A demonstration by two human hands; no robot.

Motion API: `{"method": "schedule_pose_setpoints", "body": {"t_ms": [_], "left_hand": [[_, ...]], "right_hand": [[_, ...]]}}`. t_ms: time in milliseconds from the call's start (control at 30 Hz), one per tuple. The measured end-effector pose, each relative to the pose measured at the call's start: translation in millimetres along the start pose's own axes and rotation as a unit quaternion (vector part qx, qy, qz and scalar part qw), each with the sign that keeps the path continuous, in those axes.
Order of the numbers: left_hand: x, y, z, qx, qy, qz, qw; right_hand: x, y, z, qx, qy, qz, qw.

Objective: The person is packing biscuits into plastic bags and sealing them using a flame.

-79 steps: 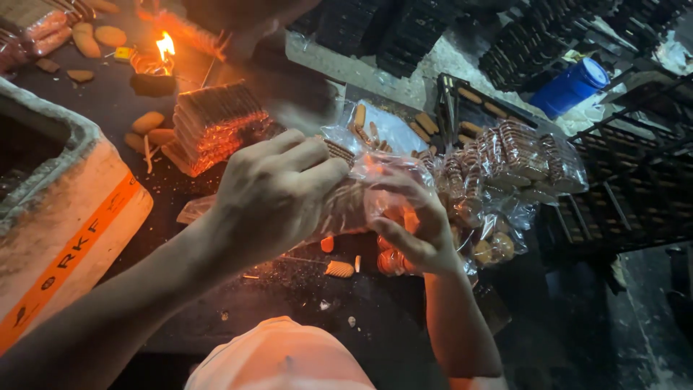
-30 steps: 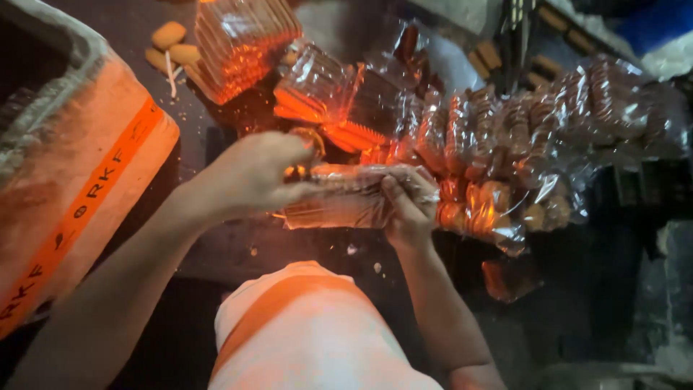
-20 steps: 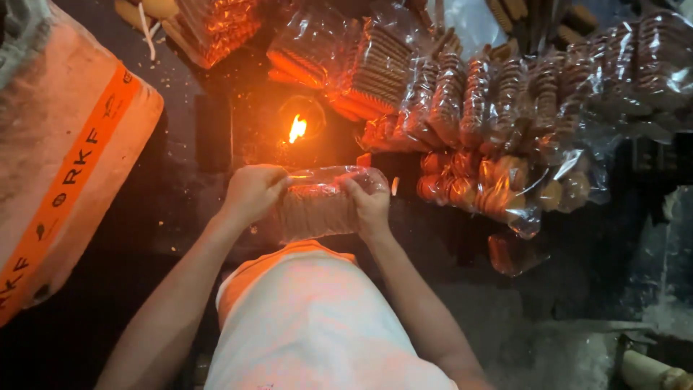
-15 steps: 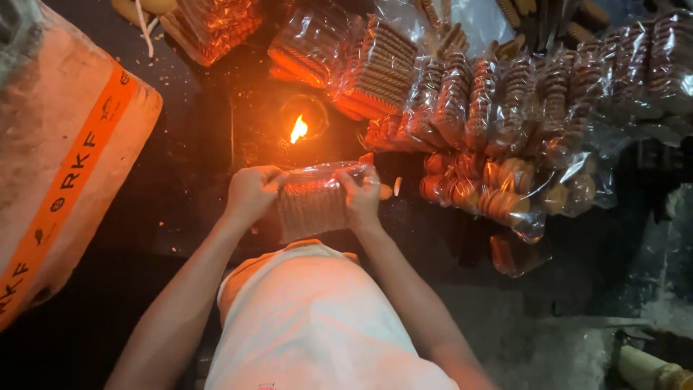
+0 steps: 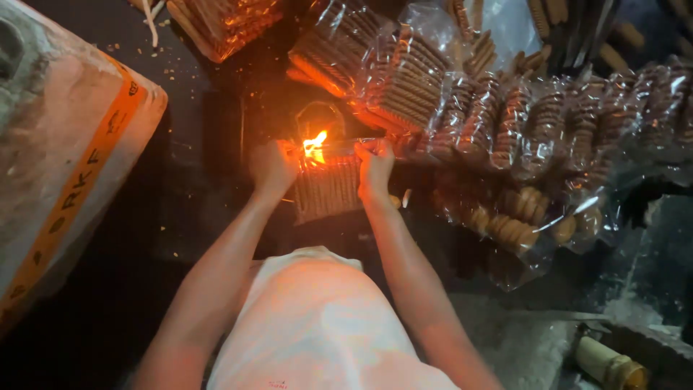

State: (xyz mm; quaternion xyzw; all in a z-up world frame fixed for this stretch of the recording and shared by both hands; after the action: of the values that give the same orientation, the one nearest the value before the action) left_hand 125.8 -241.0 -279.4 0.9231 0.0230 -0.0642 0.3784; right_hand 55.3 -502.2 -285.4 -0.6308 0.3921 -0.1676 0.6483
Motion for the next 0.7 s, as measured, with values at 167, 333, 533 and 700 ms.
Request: {"method": "schedule_pose_setpoints", "body": {"t_ms": [167,333,533,700], "left_hand": [[-2.3,-31.9,-30.1,-0.048,0.002,-0.053,0.997],[-8.5,-27.4,-34.6,-0.131,0.003,-0.101,0.986],[-46.4,49.8,-48.4,-0.367,-0.214,-0.166,0.890],[-72.8,83.1,-76.4,-0.152,-0.273,-0.054,0.948]], "right_hand": [[-19.1,7.2,32.9,-0.028,-0.004,-0.007,1.000],[-30.7,-9.3,20.8,-0.020,0.010,-0.042,0.999],[-94.8,-130.9,-19.9,0.036,0.053,-0.196,0.978],[-136.1,-177.9,-37.0,0.250,-0.046,-0.195,0.947]]}}
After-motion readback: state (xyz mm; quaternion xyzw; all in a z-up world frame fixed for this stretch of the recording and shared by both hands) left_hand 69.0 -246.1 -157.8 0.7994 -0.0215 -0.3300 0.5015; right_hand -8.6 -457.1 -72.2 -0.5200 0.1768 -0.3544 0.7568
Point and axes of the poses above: each hand's wrist, its own x-axis towards the middle knuckle, its own z-axis out of the palm, y = z × x, the point moved 8 cm from there along x, towards the middle knuckle, and after that the axes turned 7 degrees about y, right-handed, at the moved point
